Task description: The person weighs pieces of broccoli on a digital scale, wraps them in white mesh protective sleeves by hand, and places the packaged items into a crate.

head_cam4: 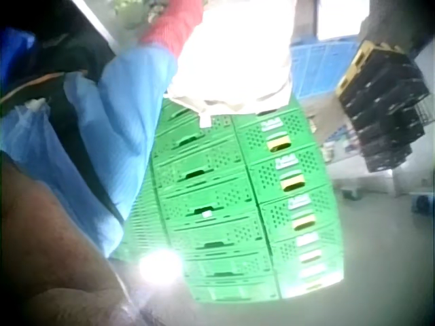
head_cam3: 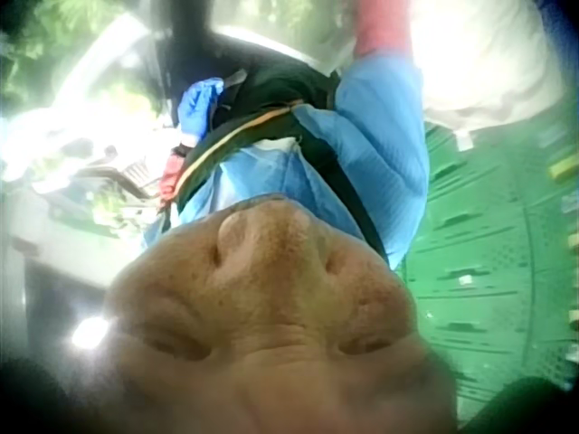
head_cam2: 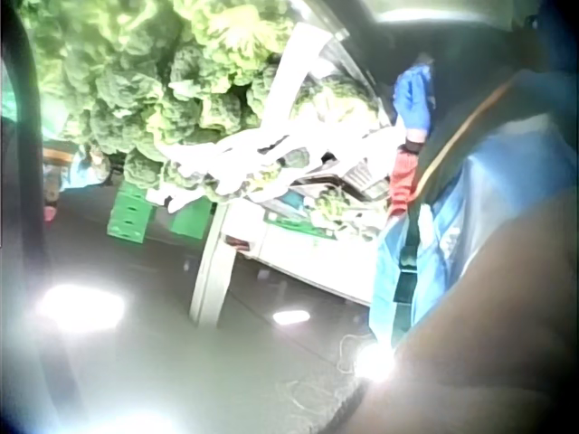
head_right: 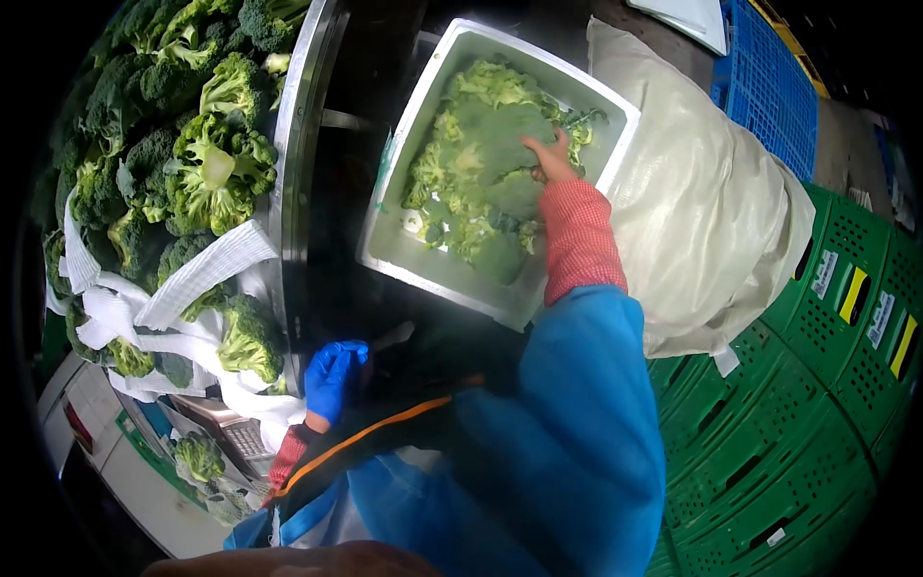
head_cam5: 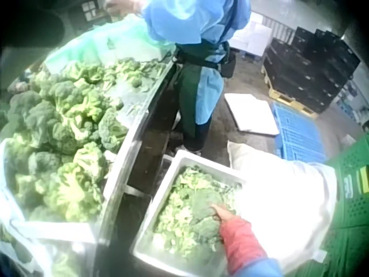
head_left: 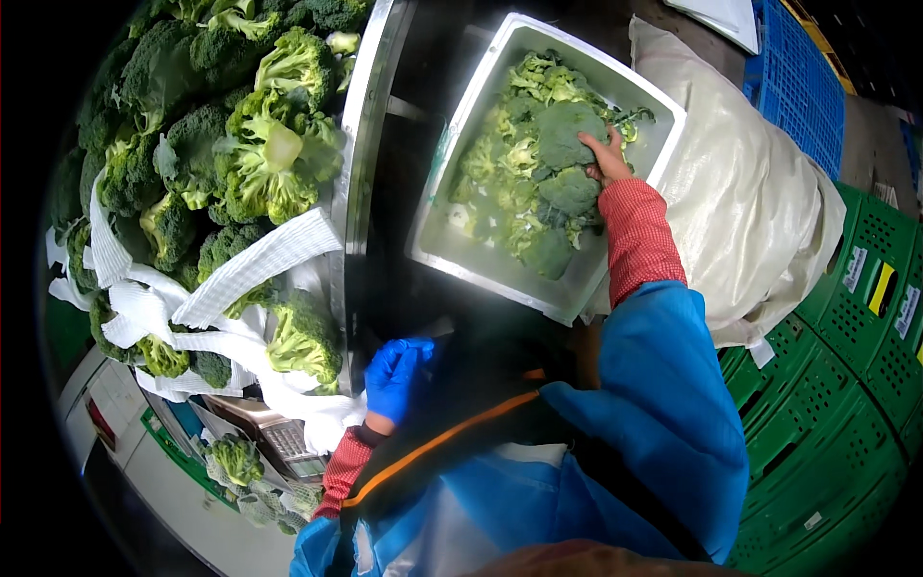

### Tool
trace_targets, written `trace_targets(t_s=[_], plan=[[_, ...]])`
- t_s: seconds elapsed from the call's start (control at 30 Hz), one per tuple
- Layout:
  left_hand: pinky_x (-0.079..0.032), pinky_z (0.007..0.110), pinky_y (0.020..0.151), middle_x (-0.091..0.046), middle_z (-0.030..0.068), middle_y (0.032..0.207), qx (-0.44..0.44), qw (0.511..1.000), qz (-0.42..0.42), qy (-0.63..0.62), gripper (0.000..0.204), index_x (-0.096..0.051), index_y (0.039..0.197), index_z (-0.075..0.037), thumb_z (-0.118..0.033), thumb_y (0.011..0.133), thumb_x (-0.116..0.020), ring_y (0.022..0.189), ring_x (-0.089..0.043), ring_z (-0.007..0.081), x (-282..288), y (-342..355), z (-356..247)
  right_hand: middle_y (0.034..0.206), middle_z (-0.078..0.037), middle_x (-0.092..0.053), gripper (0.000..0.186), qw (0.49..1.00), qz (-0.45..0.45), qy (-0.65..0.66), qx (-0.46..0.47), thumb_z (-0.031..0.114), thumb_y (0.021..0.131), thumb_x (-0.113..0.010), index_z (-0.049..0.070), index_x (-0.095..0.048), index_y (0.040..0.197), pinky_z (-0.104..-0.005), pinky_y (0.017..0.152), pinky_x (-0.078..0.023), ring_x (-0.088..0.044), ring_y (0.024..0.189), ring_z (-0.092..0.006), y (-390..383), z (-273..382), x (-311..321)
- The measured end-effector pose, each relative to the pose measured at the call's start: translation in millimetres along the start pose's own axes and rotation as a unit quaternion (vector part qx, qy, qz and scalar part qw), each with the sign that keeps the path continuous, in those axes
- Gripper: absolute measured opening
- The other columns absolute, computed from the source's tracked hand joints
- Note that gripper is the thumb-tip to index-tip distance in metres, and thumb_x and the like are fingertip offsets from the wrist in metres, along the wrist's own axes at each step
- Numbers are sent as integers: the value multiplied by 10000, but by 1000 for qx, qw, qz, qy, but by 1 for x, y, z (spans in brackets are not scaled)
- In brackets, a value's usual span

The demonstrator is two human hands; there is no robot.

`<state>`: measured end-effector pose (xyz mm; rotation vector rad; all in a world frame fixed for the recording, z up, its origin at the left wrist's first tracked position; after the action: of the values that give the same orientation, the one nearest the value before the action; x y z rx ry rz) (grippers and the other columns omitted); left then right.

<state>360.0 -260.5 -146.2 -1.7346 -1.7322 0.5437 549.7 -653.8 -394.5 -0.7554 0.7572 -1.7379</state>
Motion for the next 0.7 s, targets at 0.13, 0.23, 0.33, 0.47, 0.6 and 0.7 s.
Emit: trace_targets(t_s=[0.13,0.23,0.33,0.47,0.6,0.7], plan=[[-450,225,772,-626,34,923,21,999,5,-38,127,-627,959,-23,-21,889,-521,828,-568,92,1,2,8,996,-97,-551,766,984,-9,179,19,261,718,-726,126,-290,1333,-284,482,-453,-558,742,-182,10,-20,9],[-447,225,784,-624,35,941,50,994,-3,-99,132,-620,975,-22,-17,889,-520,841,-565,93,5,2,20,971,-82,-586,562,936,80,343,-12,203,748,-694,106,-430,1235,-322,600,-495,-576,780,-201,7,-22,-1],[-448,229,794,-624,41,944,55,991,-11,-124,131,-619,973,-17,-12,889,-518,851,-565,95,5,1,18,1023,-76,-613,413,906,66,414,-61,204,778,-655,90,-522,1152,-374,749,-499,-598,867,-231,-20,-25,-11],[-449,245,843,-605,67,1033,10,997,15,-77,207,-576,1084,-16,0,886,-518,922,-574,129,2,2,1,1122,-80,-600,412,870,201,446,-65,333,852,-518,64,-527,1164,-398,821,-486,-592,981,-233,-74,-4,-47],[-378,312,973,-441,104,1288,-148,986,55,-61,553,-370,1321,-29,-35,822,-607,1147,-471,216,-20,21,-38,1186,-94,-562,488,938,239,248,23,434,909,-385,67,-493,1213,-407,821,-489,-557,1060,-257,-115,-15,-65],[-304,350,1039,-328,107,1387,-321,935,36,145,765,-271,1394,-43,-89,749,-679,1258,-361,249,-36,50,-100,1245,-102,-512,519,937,304,157,67,474,928,-346,103,-441,1278,-423,866,-482,-519,1114,-281,-138,-46,-82]])
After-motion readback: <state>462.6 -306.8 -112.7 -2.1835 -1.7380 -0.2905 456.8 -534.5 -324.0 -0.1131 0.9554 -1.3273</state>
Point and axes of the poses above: each hand's wrist, its own y-axis towards the middle knuckle, its own x-axis out of the back of the hand, z = x × y, the point moved 8 cm from there along y, towards the middle knuckle
